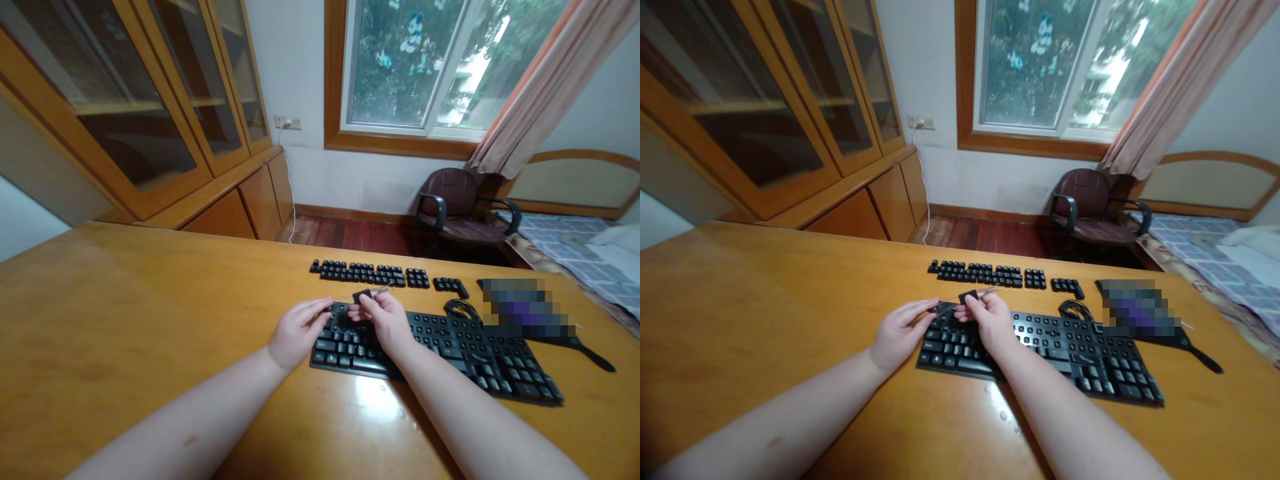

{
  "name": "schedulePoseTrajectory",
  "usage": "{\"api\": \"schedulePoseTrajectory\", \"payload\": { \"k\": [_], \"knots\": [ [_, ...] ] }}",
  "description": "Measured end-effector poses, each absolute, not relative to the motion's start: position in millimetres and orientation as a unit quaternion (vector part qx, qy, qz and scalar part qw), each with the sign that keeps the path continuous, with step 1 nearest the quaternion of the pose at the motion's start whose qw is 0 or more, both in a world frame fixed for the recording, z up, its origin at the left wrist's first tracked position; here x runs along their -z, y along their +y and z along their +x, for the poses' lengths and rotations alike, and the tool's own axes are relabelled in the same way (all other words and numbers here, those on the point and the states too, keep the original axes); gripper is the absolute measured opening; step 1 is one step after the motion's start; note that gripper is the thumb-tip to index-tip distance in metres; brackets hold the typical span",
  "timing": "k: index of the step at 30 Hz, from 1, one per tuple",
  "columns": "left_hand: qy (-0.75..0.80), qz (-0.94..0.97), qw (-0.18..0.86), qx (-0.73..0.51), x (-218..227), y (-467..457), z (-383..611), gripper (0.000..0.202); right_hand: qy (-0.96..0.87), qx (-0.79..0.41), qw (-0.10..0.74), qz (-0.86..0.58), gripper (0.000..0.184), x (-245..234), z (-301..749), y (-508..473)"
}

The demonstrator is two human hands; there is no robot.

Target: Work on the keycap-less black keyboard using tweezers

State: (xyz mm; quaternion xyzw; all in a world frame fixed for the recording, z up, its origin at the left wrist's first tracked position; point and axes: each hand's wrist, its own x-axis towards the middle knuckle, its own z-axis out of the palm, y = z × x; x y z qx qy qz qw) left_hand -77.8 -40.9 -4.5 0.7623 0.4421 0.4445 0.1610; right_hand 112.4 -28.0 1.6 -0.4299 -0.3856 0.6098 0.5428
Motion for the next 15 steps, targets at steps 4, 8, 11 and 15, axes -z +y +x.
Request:
{"api": "schedulePoseTrajectory", "payload": {
  "k": [4, 8, 11, 15],
  "knots": [
    [0.429, 0.777, 0.113, -0.447, -1, -44, -78, 0.023, -0.378, -0.62, 0.536, -0.431, 0.036, 0, 111, -30],
    [0.415, 0.783, 0.06, -0.459, -4, -48, -80, 0.022, -0.361, -0.637, 0.535, -0.421, 0.034, 3, 113, -26],
    [0.428, 0.766, 0.051, -0.476, 0, -45, -84, 0.02, -0.328, -0.627, 0.57, -0.417, 0.03, 4, 117, -22],
    [0.513, 0.711, 0.108, -0.468, 8, -30, -89, 0.018, -0.348, -0.578, 0.595, -0.436, 0.032, 3, 118, -24]
  ]
}}
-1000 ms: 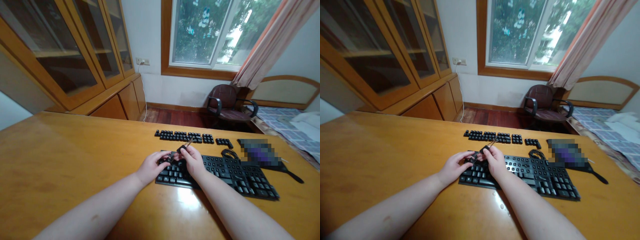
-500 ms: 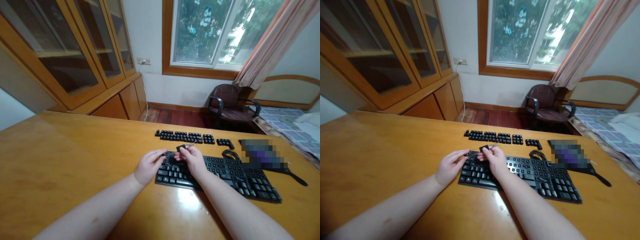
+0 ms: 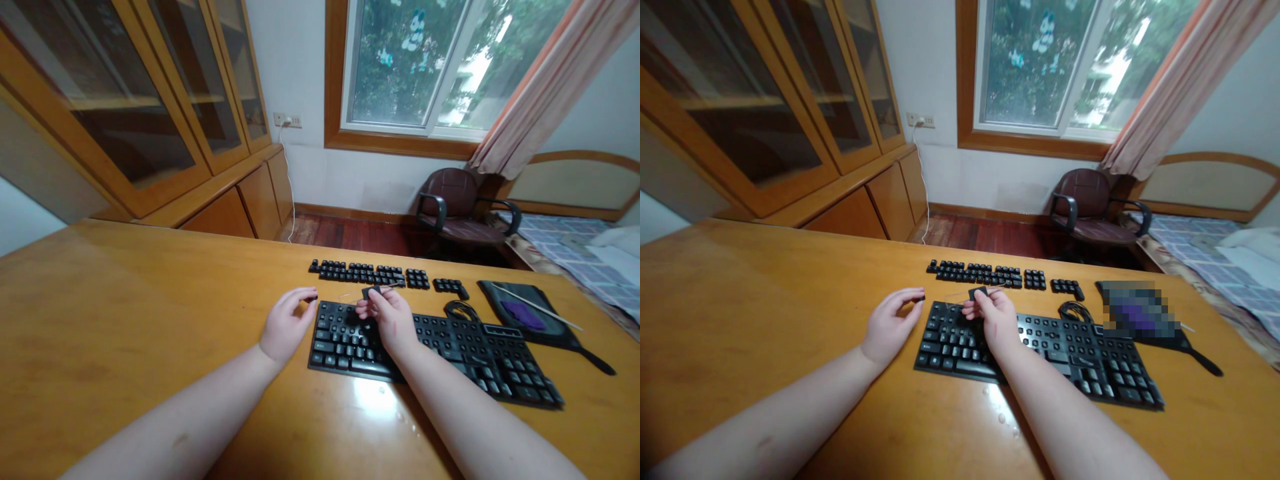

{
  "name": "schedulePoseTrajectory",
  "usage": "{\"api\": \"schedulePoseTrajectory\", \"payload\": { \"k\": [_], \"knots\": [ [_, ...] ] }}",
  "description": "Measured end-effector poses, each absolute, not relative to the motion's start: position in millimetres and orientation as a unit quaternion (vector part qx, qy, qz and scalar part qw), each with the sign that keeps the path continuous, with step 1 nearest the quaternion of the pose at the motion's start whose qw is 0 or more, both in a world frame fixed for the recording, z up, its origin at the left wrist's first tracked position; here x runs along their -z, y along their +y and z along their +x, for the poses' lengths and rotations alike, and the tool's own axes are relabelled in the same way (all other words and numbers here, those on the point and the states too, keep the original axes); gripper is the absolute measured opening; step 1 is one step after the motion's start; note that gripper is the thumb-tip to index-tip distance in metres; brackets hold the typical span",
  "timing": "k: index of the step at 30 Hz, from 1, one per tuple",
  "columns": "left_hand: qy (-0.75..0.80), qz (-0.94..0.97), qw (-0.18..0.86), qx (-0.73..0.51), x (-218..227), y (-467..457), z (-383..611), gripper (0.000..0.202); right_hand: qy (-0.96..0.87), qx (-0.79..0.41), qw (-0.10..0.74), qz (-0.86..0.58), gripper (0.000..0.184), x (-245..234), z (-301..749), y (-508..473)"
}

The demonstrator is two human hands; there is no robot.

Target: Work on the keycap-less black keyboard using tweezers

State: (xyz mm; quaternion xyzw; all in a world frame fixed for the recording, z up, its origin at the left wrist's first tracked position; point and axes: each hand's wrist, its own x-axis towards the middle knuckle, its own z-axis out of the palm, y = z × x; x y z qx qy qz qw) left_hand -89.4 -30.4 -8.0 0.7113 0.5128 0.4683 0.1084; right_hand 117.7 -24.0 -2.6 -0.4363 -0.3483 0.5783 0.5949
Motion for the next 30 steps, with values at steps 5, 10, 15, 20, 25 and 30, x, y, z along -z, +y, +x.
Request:
{"api": "schedulePoseTrajectory", "payload": {
  "k": [5, 10, 15, 20, 25, 30],
  "knots": [
    [0.565, 0.724, 0.164, -0.359, -1, -13, -93, 0.024, -0.417, -0.534, 0.58, -0.452, 0.033, 3, 113, -33],
    [0.589, 0.739, 0.196, -0.263, -19, 13, -92, 0.021, -0.452, -0.502, 0.575, -0.461, 0.035, 2, 113, -34],
    [0.646, 0.696, 0.123, -0.289, -3, 39, -88, 0.02, -0.47, -0.483, 0.57, -0.469, 0.034, 0, 114, -33],
    [0.645, 0.732, 0.056, -0.211, 15, 44, -87, 0.02, -0.475, -0.481, 0.56, -0.479, 0.032, 4, 114, -34],
    [0.646, 0.734, 0.06, -0.201, 20, 49, -92, 0.025, -0.494, -0.471, 0.546, -0.487, 0.031, 4, 114, -36],
    [0.662, 0.719, 0.064, -0.199, 21, 50, -93, 0.026, -0.5, -0.462, 0.544, -0.49, 0.032, 2, 114, -35]
  ]
}}
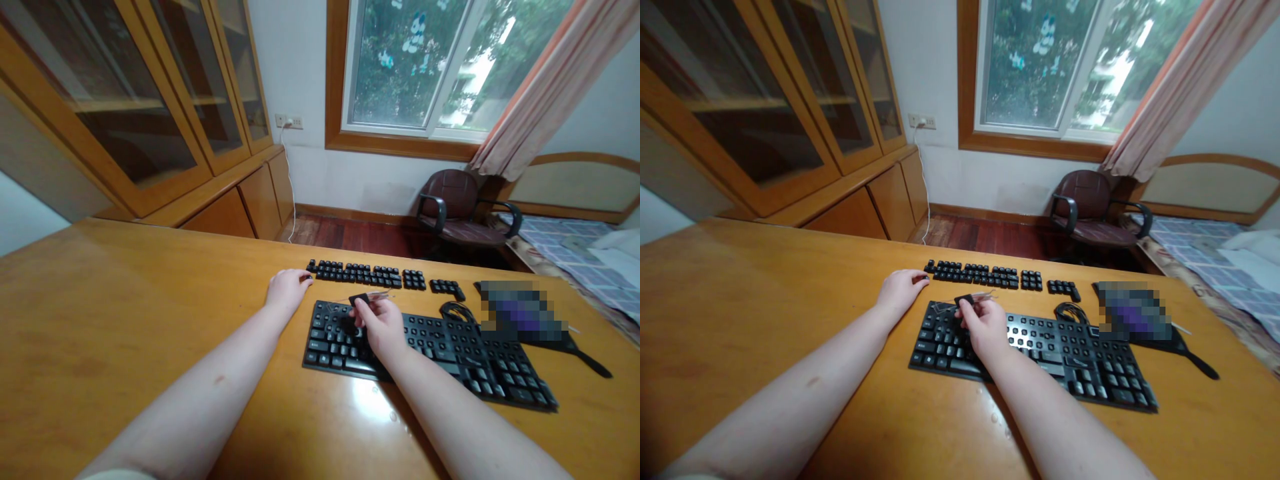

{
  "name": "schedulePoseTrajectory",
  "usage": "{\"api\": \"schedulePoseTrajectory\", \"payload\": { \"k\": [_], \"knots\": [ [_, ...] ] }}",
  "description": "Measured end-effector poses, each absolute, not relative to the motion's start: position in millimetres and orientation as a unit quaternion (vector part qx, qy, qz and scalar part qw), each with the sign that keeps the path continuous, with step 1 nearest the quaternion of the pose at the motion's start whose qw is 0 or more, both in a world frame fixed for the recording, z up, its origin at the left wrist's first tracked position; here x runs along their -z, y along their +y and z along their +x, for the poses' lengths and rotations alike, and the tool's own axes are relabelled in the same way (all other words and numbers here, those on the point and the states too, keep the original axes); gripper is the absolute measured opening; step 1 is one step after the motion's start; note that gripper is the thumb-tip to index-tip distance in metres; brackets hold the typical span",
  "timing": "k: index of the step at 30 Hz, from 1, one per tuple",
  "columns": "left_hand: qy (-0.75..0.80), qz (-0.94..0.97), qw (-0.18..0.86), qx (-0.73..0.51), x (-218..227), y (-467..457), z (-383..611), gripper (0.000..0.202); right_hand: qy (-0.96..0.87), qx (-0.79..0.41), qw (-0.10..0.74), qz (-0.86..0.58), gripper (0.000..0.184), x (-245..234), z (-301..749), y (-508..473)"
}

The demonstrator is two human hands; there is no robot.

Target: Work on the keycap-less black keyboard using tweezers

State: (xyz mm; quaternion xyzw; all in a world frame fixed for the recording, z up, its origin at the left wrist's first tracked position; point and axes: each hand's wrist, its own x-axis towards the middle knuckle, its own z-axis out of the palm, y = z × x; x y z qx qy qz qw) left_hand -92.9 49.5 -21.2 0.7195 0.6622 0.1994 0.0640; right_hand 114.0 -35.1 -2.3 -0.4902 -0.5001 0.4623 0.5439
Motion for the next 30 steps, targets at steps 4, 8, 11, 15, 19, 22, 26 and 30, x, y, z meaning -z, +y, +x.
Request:
{"api": "schedulePoseTrajectory", "payload": {
  "k": [4, 8, 11, 15, 19, 22, 26, 30],
  "knots": [
    [0.679, 0.698, 0.087, -0.21, 17.2, 47.7, -91.7, 0.022, -0.502, -0.464, 0.543, -0.488, 0.032, 5.4, 113.9, -34.0],
    [0.695, 0.683, 0.098, -0.204, 13.3, 47.4, -90.8, 0.016, -0.506, -0.462, 0.538, -0.492, 0.034, 9.0, 114.1, -33.7],
    [0.693, 0.688, 0.089, -0.197, 13.5, 47.9, -90.8, 0.016, -0.511, -0.463, 0.532, -0.492, 0.033, 8.3, 114.2, -34.2],
    [0.691, 0.688, 0.09, -0.205, 16.7, 49.1, -91.3, 0.016, -0.51, -0.463, 0.529, -0.496, 0.033, 5.0, 114.1, -34.9],
    [0.681, 0.691, 0.104, -0.221, 20.0, 50.5, -91.7, 0.013, -0.51, -0.461, 0.526, -0.5, 0.034, 3.5, 114.1, -35.4],
    [0.668, 0.701, 0.114, -0.222, 21.4, 51.2, -91.6, 0.014, -0.513, -0.458, 0.523, -0.503, 0.034, 3.5, 114.3, -35.6],
    [0.654, 0.715, 0.112, -0.221, 22.0, 51.1, -91.4, 0.016, -0.518, -0.458, 0.522, -0.5, 0.032, 3.9, 114.4, -35.9],
    [0.65, 0.719, 0.106, -0.222, 21.9, 50.9, -90.7, 0.017, -0.518, -0.458, 0.523, -0.498, 0.031, 5.1, 114.1, -36.1]
  ]
}}
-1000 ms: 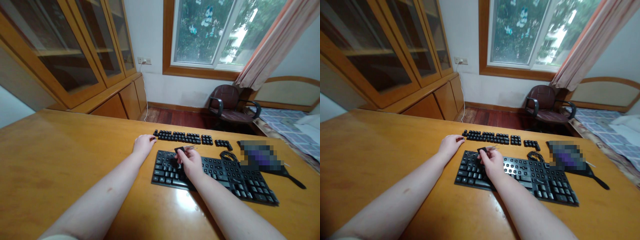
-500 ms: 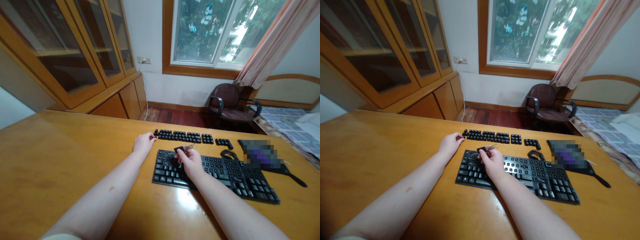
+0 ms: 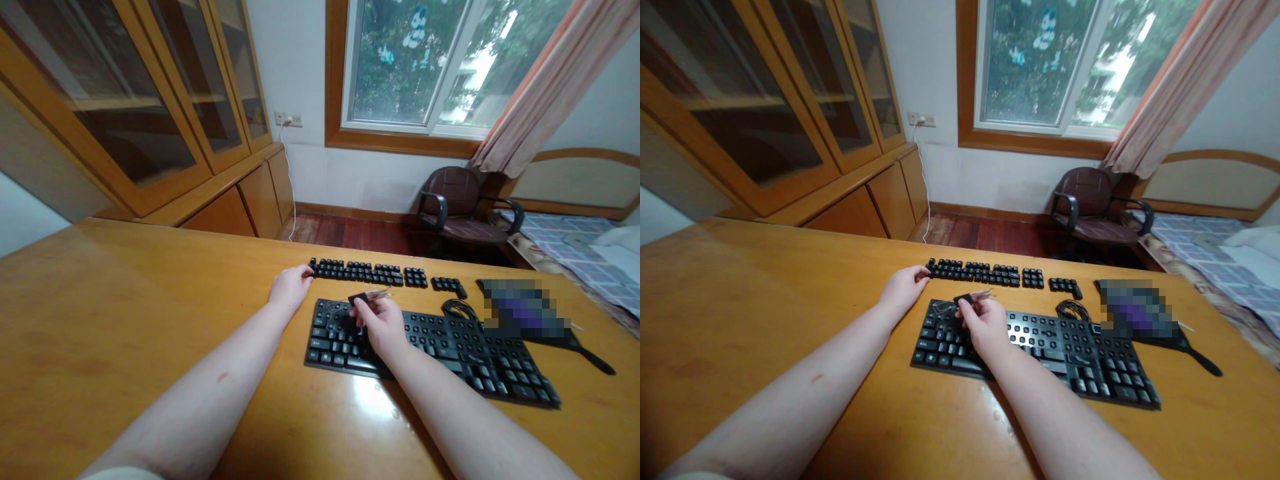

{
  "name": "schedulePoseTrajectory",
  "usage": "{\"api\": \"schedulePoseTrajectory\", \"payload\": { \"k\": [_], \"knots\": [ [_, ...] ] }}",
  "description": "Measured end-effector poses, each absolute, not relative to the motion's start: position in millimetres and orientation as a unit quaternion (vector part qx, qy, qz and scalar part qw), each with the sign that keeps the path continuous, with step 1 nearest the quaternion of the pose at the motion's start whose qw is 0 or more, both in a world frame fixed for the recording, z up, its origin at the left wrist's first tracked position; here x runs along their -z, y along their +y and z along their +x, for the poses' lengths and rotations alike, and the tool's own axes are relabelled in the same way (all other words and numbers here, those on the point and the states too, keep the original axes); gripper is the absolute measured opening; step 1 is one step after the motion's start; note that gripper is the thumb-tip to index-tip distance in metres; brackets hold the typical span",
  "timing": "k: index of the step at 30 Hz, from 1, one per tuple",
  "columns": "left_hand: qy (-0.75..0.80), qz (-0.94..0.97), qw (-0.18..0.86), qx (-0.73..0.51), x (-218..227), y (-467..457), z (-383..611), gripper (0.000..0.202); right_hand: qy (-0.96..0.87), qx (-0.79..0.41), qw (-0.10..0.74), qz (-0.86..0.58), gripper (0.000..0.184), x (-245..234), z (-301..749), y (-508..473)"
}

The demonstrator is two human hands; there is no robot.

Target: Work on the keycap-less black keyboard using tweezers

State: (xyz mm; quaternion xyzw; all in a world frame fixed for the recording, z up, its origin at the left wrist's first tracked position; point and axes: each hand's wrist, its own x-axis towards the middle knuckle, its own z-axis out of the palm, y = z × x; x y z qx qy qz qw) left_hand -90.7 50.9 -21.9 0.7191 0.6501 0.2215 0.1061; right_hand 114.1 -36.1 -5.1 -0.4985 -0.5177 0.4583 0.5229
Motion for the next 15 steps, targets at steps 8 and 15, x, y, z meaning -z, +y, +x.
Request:
{"api": "schedulePoseTrajectory", "payload": {
  "k": [8, 15],
  "knots": [
    [0.652, 0.721, 0.097, -0.214, 21.0, 50.4, -88.9, 0.024, -0.523, -0.46, 0.523, -0.493, 0.03, 8.3, 114.8, -34.5],
    [0.636, 0.734, 0.077, -0.227, 18.0, 47.9, -88.7, 0.022, -0.524, -0.459, 0.519, -0.495, 0.03, 9.7, 115.1, -34.5]
  ]
}}
